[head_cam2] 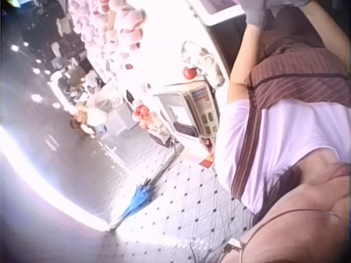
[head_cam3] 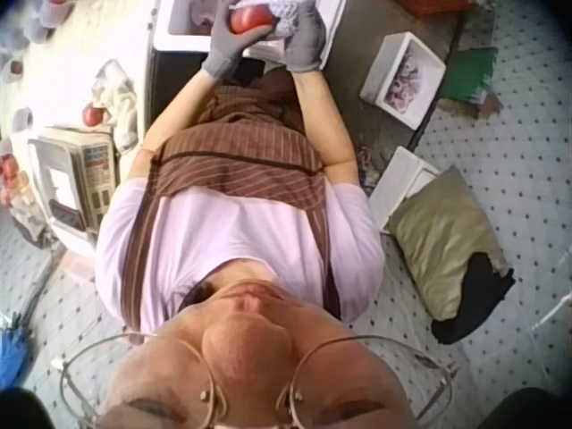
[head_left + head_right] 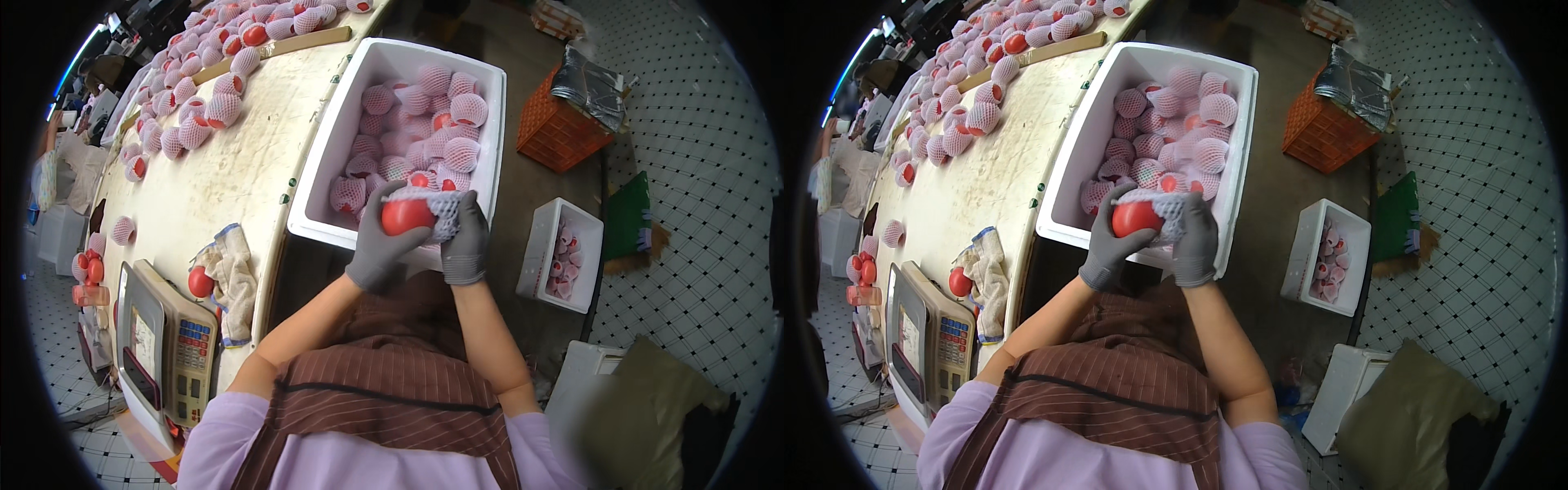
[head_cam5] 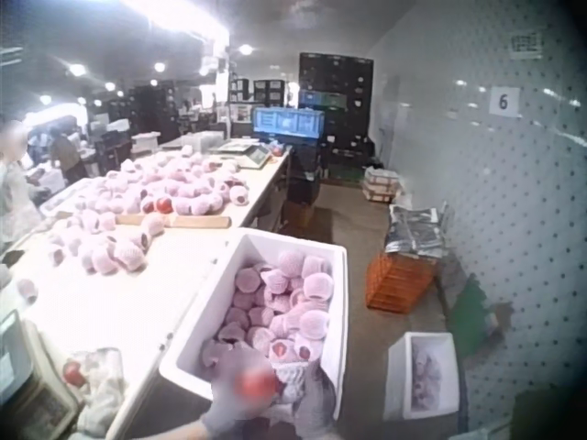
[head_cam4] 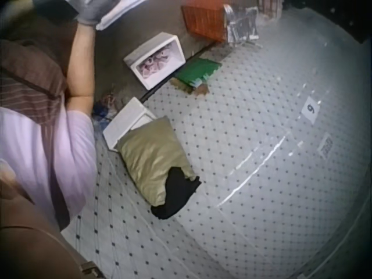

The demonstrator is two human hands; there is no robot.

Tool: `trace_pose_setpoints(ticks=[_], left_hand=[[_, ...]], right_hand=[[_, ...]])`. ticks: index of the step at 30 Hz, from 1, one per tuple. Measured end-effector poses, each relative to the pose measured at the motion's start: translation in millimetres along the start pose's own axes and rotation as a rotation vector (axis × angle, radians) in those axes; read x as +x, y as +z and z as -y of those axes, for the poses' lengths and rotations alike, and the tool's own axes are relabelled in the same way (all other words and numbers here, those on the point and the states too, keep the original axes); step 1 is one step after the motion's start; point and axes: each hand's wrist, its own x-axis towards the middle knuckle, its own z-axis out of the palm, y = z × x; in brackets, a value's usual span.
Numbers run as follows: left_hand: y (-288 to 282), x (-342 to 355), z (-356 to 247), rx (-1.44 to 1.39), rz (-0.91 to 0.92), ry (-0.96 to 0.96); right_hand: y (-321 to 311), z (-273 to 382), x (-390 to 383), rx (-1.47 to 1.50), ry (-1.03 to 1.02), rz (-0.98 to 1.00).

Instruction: The person repeatedly picks red tomatoes from a white styrofoam box, wraps each one in a white foam net, and places the wrapped tomatoes on a wooden table. The person wears gloves and an apron while working at a packing station with other workers visible in the background.

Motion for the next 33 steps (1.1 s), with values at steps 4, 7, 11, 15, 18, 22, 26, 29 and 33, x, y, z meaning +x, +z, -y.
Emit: trace_pose_setpoints(ticks=[4, 7, 11, 15, 18, 22, 26, 29, 33], left_hand=[[-12.0, -3.0, -8.0, -0.648, 0.125, -0.232], [-25.2, 0.9, 8.4, -1.033, 0.151, -0.411], [-21.8, -1.5, 14.2, -0.678, 0.080, -0.326], [-19.2, -4.9, 14.6, -0.148, 0.278, -0.169], [-19.7, 1.6, 5.1, -0.954, 0.164, -0.548], [-14.4, -1.8, 1.2, -1.369, -0.021, -0.675], [-13.1, -1.7, 8.7, -0.987, 0.253, -0.450], [-23.9, -0.6, 22.0, -0.417, 0.270, -0.249], [-31.0, 0.1, 16.0, -0.490, 0.430, -0.435]], right_hand=[[-33.3, 1.6, 19.8, -0.535, -0.099, 0.033], [-49.7, -5.5, 27.1, -0.515, 0.140, 0.107], [-34.9, 18.5, 13.9, 0.346, 0.491, 0.100], [-20.0, 29.8, 9.4, 0.473, 0.318, 0.196], [-5.2, 43.5, 10.9, 0.344, 0.028, 0.111], [-8.2, 37.2, -3.0, -0.370, -0.339, 0.099], [-4.6, 21.1, -12.6, -1.099, -0.667, 0.747], [11.1, 18.9, -16.5, -0.954, -0.657, 0.605], [12.7, 23.7, -25.7, -0.441, -0.042, 0.283]])
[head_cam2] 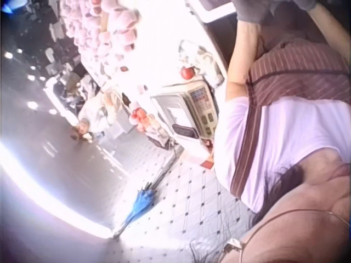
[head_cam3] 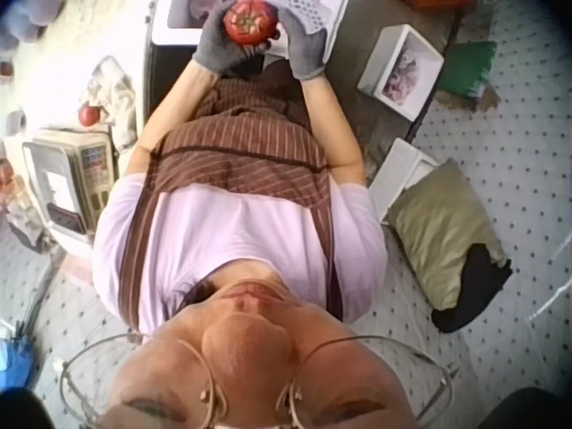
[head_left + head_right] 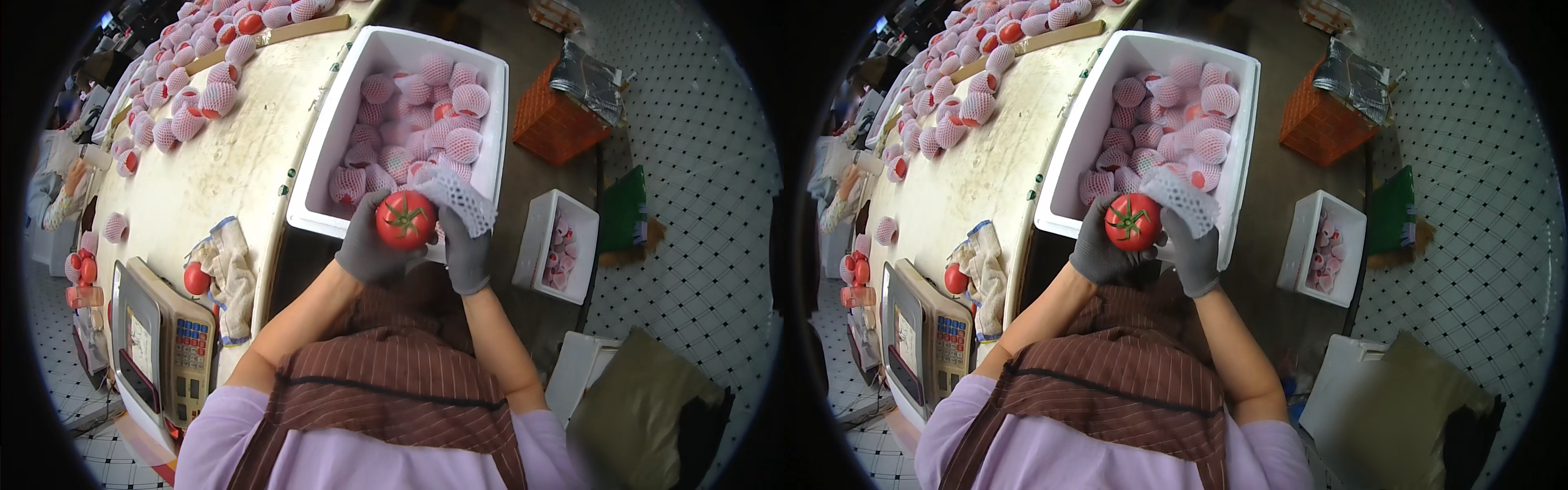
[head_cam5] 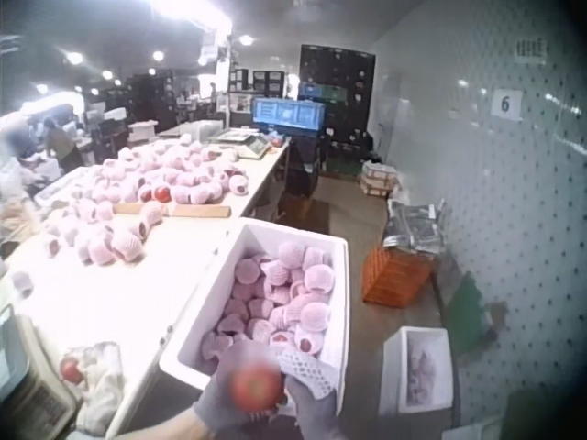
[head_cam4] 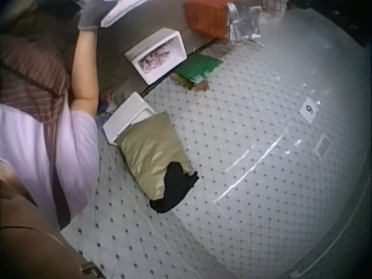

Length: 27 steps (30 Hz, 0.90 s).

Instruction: The person repeatedly picks red tomatoes from a white styrofoam box, wraps each one in a white foam net, and places the wrapped tomatoes on a wooden table. The person wears gloves and an apron while working at a packing station with other workers visible in the background.

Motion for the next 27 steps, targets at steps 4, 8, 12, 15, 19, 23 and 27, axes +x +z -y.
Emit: trace_pose_setpoints(ticks=[4, 8, 12, 15, 19, 23, 27], left_hand=[[-3.0, 10.9, 19.2, 0.272, -0.175, 0.157], [-24.1, 24.1, 53.3, 0.337, -0.322, 0.250], [-58.0, 33.0, 86.6, 0.073, -0.361, 0.225], [-43.9, 27.2, 77.7, -0.216, -0.403, 0.201], [25.4, 11.6, 29.5, -0.293, -0.395, 0.207], [17.0, 16.8, 25.9, -0.771, -0.248, 0.079], [21.9, 14.4, 19.8, -0.820, -0.107, 0.074]], right_hand=[[6.4, 5.9, -0.8, 0.015, 0.084, -0.054], [-1.3, -26.3, 8.0, 0.204, 0.124, -0.131], [10.1, -17.4, 4.8, -0.036, -0.070, -0.018], [11.3, -21.5, -4.4, -0.030, 0.058, -0.030], [13.2, -28.8, -6.1, -0.329, -0.123, -0.016], [20.5, -23.2, -8.2, -0.444, -0.172, -0.035], [20.7, -26.8, -6.2, -0.519, -0.129, -0.052]])
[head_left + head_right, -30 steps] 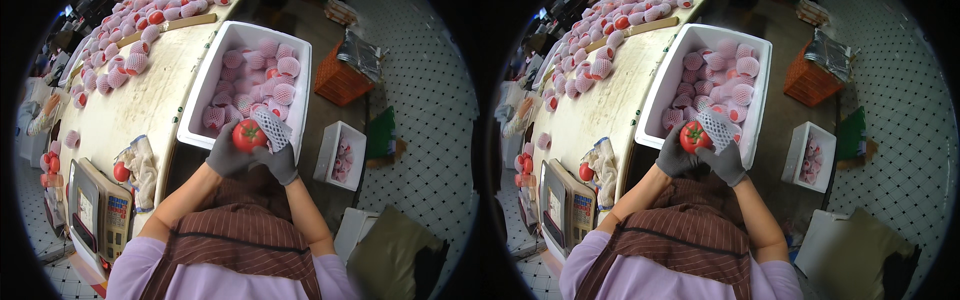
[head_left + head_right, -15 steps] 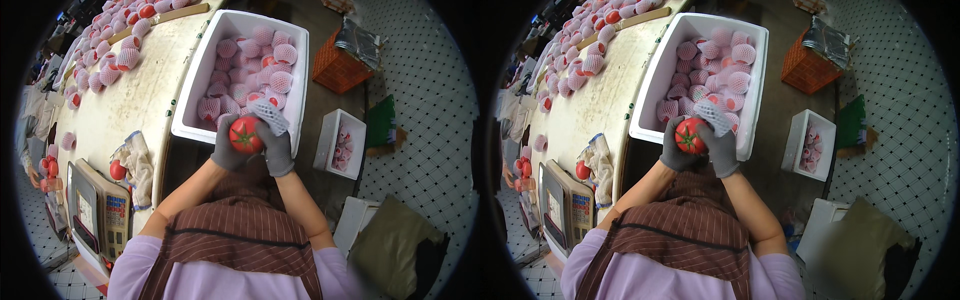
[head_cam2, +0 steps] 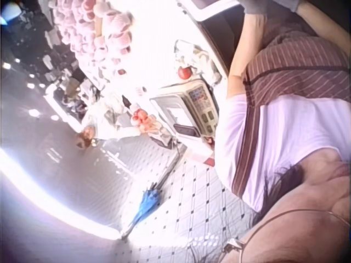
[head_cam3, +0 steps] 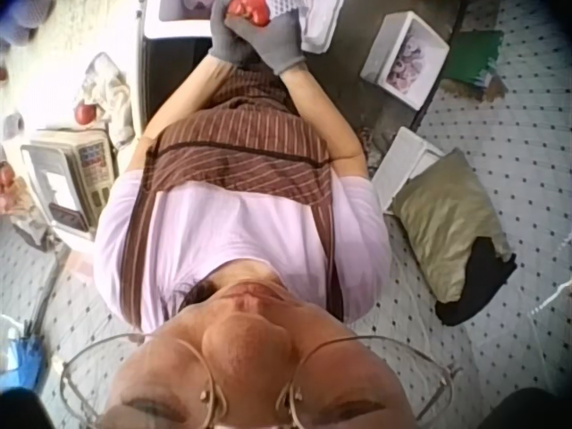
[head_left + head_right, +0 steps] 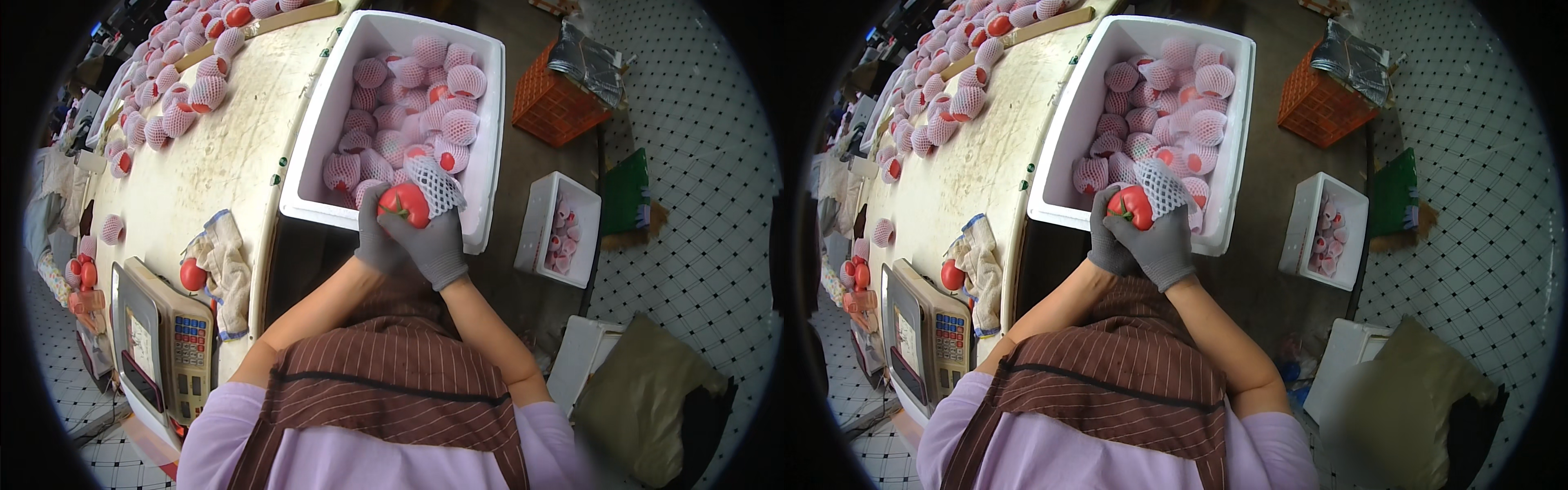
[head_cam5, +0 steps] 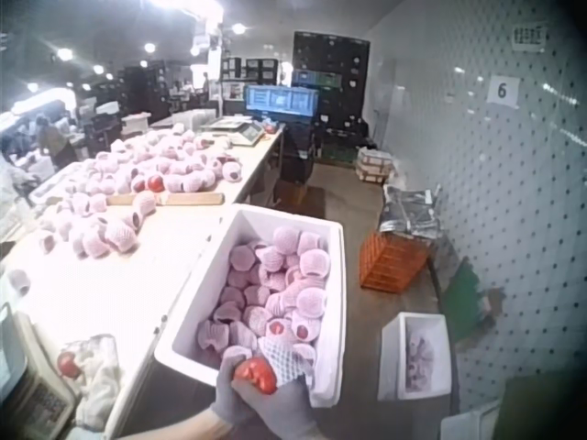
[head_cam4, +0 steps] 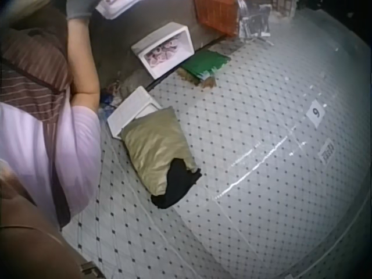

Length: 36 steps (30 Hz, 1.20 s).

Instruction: The person repeatedly picks red tomatoes from a white styrofoam box, wraps each one in a white foam net, and places the wrapped tomatoes on a wooden table. The person wears gloves and an apron while working at a packing station with other workers visible in the background.

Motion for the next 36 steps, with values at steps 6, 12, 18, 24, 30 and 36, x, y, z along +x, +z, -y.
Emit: trace_pose_setpoints(ticks=[6, 12, 18, 24, 30, 36], left_hand=[[-6.2, 1.2, 2.2, -0.073, 0.091, -0.004], [-4.8, 3.0, 5.4, 0.179, -0.078, 0.099], [1.2, 2.8, -6.1, 0.227, -0.153, -0.045], [-4.1, 6.7, -28.5, 0.555, 0.396, -0.287], [12.4, 0.4, -10.9, 1.242, 0.177, 0.067], [45.4, 9.5, -23.0, 0.865, -0.135, 0.068]], right_hand=[[-0.7, 5.1, 2.1, -0.016, 0.085, 0.030], [-10.3, -3.8, 10.0, 0.165, -0.002, 0.111], [-31.6, -6.5, 5.4, -0.303, -0.482, 0.218], [-45.3, 2.1, -1.5, 0.704, 0.118, 0.240], [-41.5, 1.2, 5.1, 1.441, 0.610, 0.131], [-61.4, -14.2, 7.6, 1.241, 0.561, 0.131]])
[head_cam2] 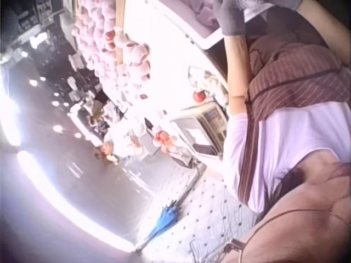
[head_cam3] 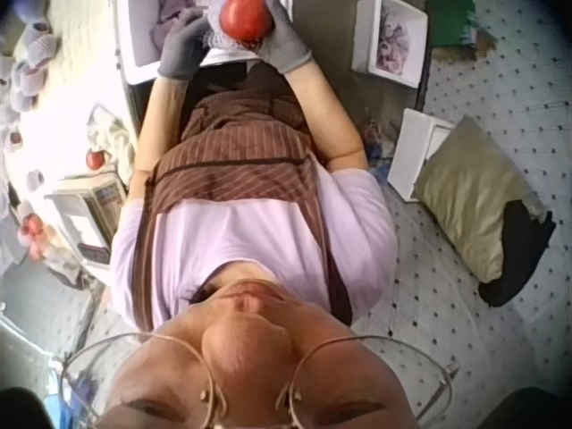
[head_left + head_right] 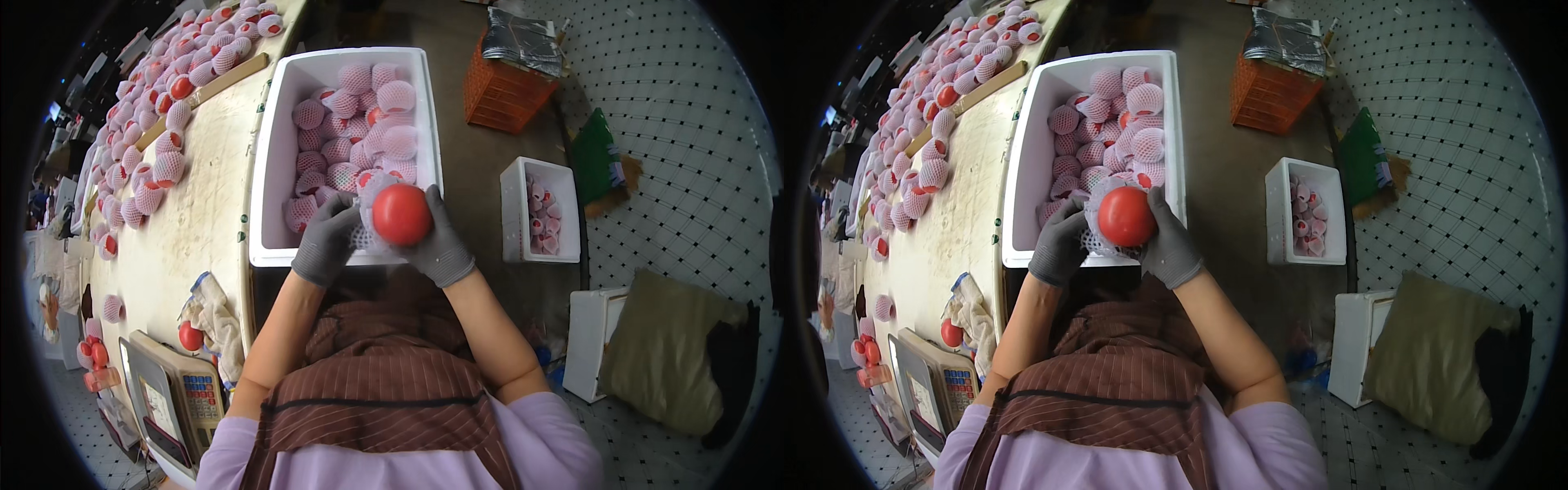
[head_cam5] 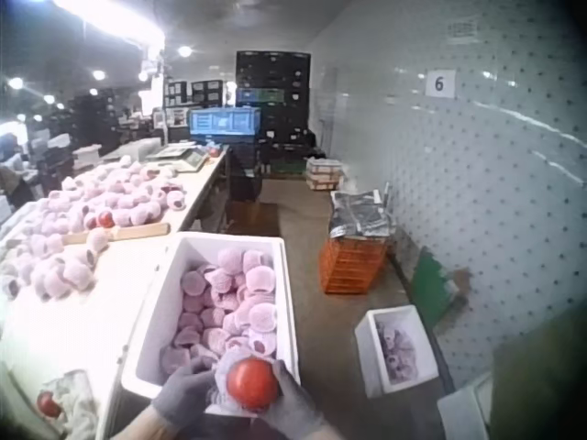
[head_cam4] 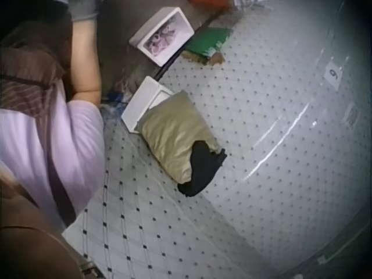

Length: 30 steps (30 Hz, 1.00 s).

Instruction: The person repeatedly picks red tomatoes from a white styrofoam box, wraps each one in a white foam net, and places the wrapped tomatoes on a wooden table. The person wears gloves and an apron while working at a packing station with other workers visible in the background.

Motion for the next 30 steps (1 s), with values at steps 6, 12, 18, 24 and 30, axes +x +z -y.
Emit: trace_pose_setpoints(ticks=[6, 12, 18, 24, 30], left_hand=[[32.8, -8.7, 17.3, 0.726, -0.229, 0.838], [59.6, -19.4, 41.0, 1.202, 0.181, 0.682], [27.3, -17.5, 35.6, 1.075, 0.206, 0.506], [-24.9, 16.0, -0.4, 0.850, -0.008, 0.360], [-57.4, 120.7, 2.0, 1.384, 0.042, 0.270]], right_hand=[[-7.3, -1.8, -2.9, -0.957, -0.753, -0.082], [-49.7, 13.6, -4.9, -1.013, -0.612, -0.214], [-176.4, 66.3, -24.3, 0.488, -0.481, -0.158], [-266.3, 161.1, -53.0, 0.141, -0.900, -0.669], [-208.2, 140.3, -20.7, -0.096, -0.623, -0.618]])
